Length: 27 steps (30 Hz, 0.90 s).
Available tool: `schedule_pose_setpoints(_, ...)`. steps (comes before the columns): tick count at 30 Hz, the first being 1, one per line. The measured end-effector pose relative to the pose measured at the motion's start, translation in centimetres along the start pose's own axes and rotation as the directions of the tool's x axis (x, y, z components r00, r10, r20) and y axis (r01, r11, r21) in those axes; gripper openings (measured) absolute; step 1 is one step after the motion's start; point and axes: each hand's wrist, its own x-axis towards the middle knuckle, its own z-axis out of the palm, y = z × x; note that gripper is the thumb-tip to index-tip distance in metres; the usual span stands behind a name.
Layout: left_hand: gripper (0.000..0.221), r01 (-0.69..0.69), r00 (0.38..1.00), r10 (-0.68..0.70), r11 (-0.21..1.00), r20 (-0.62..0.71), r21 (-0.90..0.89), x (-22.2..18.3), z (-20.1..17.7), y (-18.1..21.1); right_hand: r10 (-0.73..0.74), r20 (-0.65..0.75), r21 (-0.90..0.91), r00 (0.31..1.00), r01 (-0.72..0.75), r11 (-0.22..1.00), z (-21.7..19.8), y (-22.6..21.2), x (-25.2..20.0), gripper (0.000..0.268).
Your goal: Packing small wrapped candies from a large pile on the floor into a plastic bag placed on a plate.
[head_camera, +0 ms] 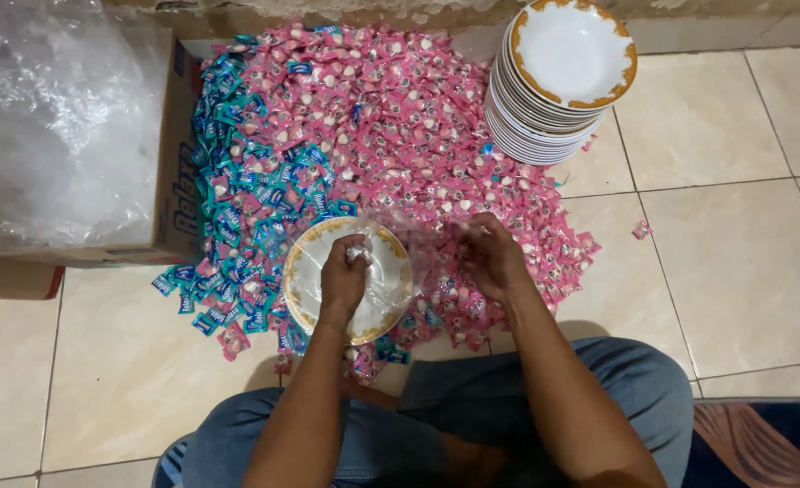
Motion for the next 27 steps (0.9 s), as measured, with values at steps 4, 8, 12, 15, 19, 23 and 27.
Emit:
schedule_pose_setpoints(4, 0.036, -0.015, 1.0, 0.015, 0.998, -0.005, 0.057, 0.0, 0.1, 0.0, 0.014, 0.053, -0.5, 0.998, 0.015, 0.866, 10.4, -0.1, -2.0, 0.025)
schedule_pose_setpoints(8, 0.036, -0.041, 0.999, 0.045, 0.991, -0.028, 0.129, -0.2, -0.3, 0.8, -0.122, 0.255, -0.957, 0.959, 0.268, 0.109, 9.8, 2.0, 0.1, 0.033)
schedule_pose_setpoints(12, 0.035, -0.039, 0.999, 0.043, 0.992, -0.033, 0.122, 0.1, 0.1, 0.4, -0.463, 0.176, -0.984, 0.869, 0.173, -0.05, 3.3, 2.8, 1.3, 0.017)
schedule_pose_setpoints(15, 0.034, -0.032, 0.999, 0.035, 0.993, -0.03, 0.115, 0.5, 0.5, 0.1, -0.177, -0.146, -0.967, 0.973, -0.178, -0.184, -1.4, 3.1, 0.9, 0.038)
schedule_pose_setpoints(19, 0.035, -0.023, 0.999, 0.028, 0.992, -0.036, 0.127, 0.0, 0.2, 0.4, -0.089, -0.045, -0.963, 0.995, -0.067, -0.261, 0.8, 2.2, -3.5, 0.068)
schedule_pose_setpoints(23, 0.035, -0.015, 0.999, 0.02, 0.993, -0.043, 0.115, -0.1, 0.0, 0.3, -0.113, -0.108, -0.994, 0.988, -0.108, 0.01, 2.2, 0.6, -4.3, 0.053)
schedule_pose_setpoints(27, 0.035, -0.001, 0.999, 0.005, 0.992, -0.037, 0.126, -0.1, 0.1, 0.4, -0.181, -0.148, -0.963, 0.972, -0.1, 0.249, 0.9, -1.6, -4.7, 0.049)
